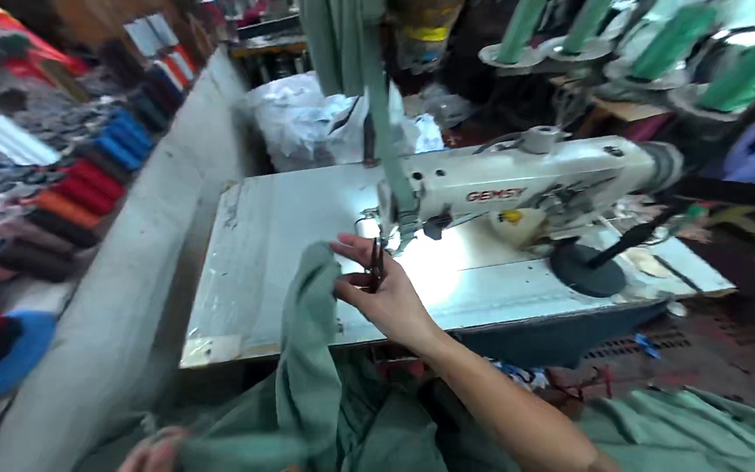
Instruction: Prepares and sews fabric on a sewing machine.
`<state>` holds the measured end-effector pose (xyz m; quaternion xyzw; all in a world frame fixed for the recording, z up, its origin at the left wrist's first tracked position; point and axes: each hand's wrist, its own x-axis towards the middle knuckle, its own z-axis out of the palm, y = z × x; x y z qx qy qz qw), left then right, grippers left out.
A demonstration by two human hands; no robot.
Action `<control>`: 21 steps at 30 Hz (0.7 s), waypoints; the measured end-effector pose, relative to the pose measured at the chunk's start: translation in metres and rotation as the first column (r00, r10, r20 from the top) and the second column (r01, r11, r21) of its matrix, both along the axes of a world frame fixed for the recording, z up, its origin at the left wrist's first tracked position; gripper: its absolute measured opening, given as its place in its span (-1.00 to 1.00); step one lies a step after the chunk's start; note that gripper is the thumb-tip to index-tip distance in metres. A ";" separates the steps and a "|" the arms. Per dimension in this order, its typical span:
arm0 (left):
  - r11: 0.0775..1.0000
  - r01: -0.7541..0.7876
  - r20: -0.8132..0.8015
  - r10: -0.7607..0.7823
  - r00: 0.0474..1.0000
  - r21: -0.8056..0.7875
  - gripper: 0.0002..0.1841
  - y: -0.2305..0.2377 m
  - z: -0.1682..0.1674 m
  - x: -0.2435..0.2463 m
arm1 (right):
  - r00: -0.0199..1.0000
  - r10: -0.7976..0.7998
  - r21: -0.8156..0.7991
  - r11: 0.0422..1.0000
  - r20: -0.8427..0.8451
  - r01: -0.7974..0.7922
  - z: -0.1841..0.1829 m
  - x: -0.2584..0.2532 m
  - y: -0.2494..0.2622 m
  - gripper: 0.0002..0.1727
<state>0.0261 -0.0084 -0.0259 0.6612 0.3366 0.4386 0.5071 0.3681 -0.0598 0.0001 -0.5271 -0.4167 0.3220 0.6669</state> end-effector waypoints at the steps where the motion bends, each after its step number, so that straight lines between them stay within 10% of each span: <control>1: 0.995 -0.098 -0.008 0.098 0.995 -0.032 -0.80 -0.006 -0.013 0.010 | 0.999 -0.018 0.004 1.000 0.036 0.017 -0.012 -0.004 0.000 -0.29; 5: 0.927 -0.318 -0.015 0.322 0.947 -0.201 -0.78 -0.030 -0.044 0.060 | 0.955 -0.031 -0.138 0.988 0.294 0.074 -0.071 -0.013 -0.036 -0.56; 9: 0.934 -0.178 0.085 0.214 0.973 -0.310 -0.92 -0.044 -0.061 0.113 | 0.861 0.126 -0.392 0.916 0.492 0.090 -0.099 -0.027 -0.086 -0.31; 21: 0.964 0.079 0.166 -0.037 0.985 -0.254 -0.72 -0.062 -0.066 0.155 | 0.687 -0.158 0.016 0.978 0.710 0.208 -0.084 -0.045 -0.093 -0.64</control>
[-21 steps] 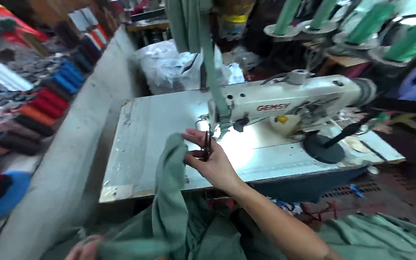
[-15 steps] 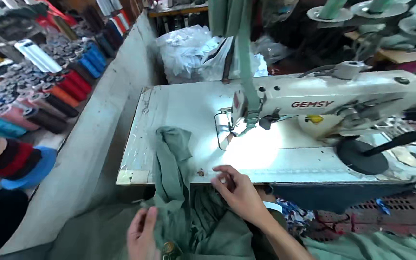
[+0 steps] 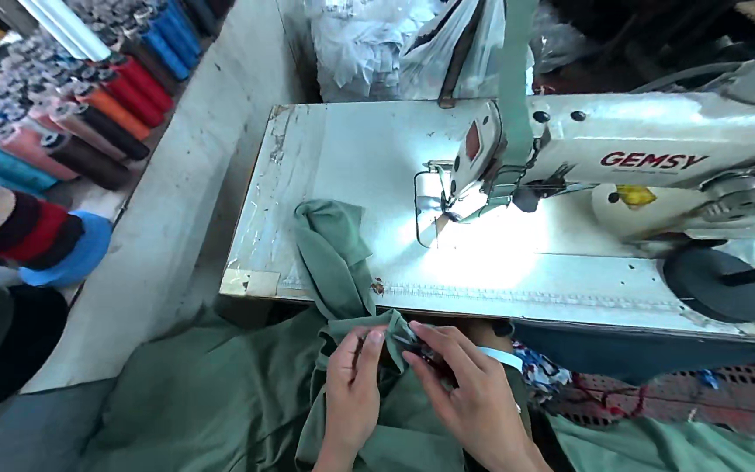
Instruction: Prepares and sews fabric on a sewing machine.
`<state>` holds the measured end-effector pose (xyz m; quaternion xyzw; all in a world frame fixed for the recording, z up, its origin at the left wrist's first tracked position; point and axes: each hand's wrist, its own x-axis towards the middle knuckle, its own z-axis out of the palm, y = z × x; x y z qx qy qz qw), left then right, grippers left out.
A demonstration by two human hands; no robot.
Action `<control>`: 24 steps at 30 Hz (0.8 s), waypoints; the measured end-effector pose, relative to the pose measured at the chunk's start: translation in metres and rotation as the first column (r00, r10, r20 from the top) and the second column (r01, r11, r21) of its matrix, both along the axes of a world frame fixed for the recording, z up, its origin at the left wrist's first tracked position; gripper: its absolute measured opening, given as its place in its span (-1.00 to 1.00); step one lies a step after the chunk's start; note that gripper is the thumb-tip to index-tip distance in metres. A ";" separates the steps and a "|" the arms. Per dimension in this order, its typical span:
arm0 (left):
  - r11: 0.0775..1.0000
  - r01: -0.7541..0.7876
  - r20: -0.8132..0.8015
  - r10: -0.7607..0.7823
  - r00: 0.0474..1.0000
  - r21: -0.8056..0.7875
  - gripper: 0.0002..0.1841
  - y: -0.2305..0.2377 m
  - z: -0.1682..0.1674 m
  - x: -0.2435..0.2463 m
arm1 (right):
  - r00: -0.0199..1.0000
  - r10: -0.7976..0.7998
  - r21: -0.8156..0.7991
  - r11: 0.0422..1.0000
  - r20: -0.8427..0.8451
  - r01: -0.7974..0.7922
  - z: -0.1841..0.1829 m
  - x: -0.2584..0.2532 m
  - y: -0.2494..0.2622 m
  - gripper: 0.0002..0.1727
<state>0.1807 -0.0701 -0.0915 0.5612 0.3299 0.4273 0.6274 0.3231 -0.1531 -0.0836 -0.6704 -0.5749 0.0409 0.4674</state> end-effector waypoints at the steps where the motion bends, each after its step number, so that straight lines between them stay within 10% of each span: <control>1: 1.000 -0.007 -0.006 0.007 1.000 0.010 -0.73 -0.001 0.001 -0.001 | 1.000 0.009 0.001 1.000 -0.007 -0.009 -0.001 -0.001 0.001 -0.64; 24: 0.980 0.057 -0.057 -0.047 0.997 0.191 -0.75 -0.007 0.002 -0.004 | 0.999 -0.030 0.012 0.999 0.028 0.029 -0.008 -0.008 -0.005 -0.65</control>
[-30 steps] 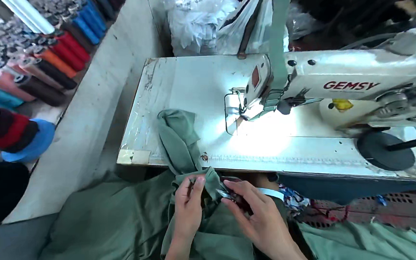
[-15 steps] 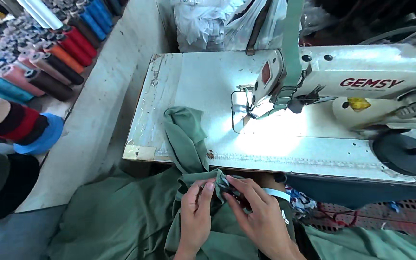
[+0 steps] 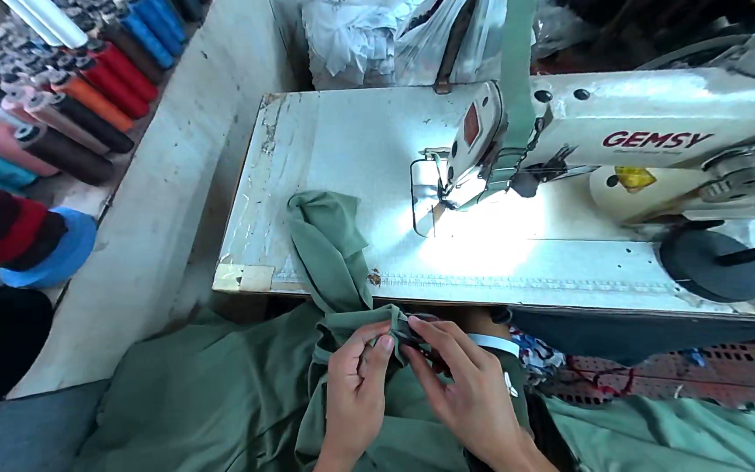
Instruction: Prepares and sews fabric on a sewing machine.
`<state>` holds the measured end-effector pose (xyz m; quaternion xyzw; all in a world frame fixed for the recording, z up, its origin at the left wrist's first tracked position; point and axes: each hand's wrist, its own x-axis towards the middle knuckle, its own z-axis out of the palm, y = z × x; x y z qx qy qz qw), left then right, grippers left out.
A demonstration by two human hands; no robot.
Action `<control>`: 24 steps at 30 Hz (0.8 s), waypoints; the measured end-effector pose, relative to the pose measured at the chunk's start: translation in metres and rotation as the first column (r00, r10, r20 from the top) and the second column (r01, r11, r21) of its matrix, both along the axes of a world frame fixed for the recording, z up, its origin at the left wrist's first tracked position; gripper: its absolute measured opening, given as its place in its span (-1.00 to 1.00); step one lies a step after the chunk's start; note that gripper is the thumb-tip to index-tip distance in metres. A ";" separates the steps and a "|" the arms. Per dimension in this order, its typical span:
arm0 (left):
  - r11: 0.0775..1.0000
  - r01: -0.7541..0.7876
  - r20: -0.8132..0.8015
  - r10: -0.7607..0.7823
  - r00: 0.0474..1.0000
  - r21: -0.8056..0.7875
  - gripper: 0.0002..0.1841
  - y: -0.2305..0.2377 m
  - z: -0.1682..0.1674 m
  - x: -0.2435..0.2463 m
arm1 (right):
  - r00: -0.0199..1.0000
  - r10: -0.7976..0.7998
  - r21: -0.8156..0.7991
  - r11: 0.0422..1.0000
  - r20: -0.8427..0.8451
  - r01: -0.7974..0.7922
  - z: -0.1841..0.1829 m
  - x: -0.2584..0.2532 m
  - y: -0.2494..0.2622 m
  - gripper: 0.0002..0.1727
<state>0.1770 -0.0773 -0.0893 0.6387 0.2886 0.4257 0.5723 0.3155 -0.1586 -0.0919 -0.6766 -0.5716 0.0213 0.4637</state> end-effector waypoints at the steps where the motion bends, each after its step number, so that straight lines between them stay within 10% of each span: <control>1: 1.000 0.001 0.001 -0.001 1.000 0.000 -0.76 0.000 0.000 0.000 | 1.000 0.008 0.003 1.000 0.005 -0.008 -0.001 0.000 0.000 -0.67; 17: 0.986 0.035 0.071 -0.024 0.997 -0.166 -0.76 0.000 -0.004 -0.003 | 0.944 0.085 -0.082 0.990 -0.319 -0.117 0.009 0.005 -0.014 -0.55; 24: 0.980 0.036 0.092 -0.018 0.996 -0.196 -0.77 0.000 -0.004 -0.003 | 0.981 0.071 -0.050 0.995 -0.180 -0.081 0.003 0.001 -0.010 -0.58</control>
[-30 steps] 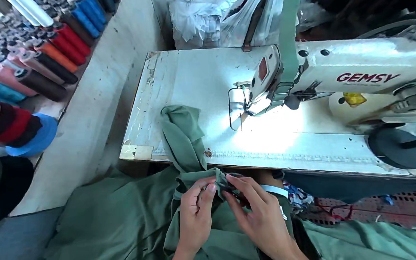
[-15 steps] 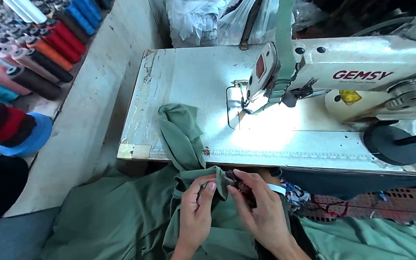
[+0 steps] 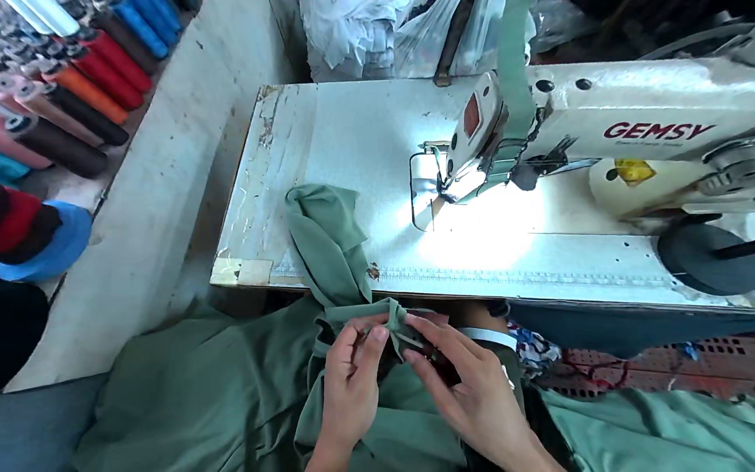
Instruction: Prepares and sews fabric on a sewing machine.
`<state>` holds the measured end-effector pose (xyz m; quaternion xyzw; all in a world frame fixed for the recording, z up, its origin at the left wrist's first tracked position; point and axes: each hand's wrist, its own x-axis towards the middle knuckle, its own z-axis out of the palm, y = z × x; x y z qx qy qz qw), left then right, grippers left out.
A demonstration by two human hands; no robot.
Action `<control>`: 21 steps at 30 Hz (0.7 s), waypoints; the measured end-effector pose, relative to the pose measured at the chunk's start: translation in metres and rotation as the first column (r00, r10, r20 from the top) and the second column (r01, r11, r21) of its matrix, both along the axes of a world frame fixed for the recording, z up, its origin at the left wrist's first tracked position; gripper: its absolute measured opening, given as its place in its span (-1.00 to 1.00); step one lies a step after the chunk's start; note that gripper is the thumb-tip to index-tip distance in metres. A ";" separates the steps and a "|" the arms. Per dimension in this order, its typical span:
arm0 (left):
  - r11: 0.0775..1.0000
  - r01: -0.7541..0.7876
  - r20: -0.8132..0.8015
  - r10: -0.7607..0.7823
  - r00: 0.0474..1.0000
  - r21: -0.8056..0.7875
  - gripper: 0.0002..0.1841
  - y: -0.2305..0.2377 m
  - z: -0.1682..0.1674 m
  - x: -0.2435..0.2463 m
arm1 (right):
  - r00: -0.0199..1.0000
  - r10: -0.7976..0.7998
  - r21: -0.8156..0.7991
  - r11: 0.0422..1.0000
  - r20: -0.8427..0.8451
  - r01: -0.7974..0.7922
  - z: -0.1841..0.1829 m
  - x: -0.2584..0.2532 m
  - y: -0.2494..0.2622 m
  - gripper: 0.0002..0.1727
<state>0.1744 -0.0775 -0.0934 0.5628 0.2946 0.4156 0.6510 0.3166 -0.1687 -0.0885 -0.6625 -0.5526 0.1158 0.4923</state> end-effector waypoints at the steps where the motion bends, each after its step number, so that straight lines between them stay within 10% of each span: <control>1: 1.000 0.003 0.004 -0.003 1.000 -0.002 -0.77 0.000 0.000 0.000 | 1.000 -0.006 -0.002 1.000 0.010 0.006 0.000 0.000 0.000 -0.58; 21: 0.996 0.031 -0.047 -0.027 0.999 0.086 -0.82 0.000 0.000 0.003 | 0.918 -0.131 0.065 0.991 0.374 0.115 -0.004 -0.007 0.003 -0.66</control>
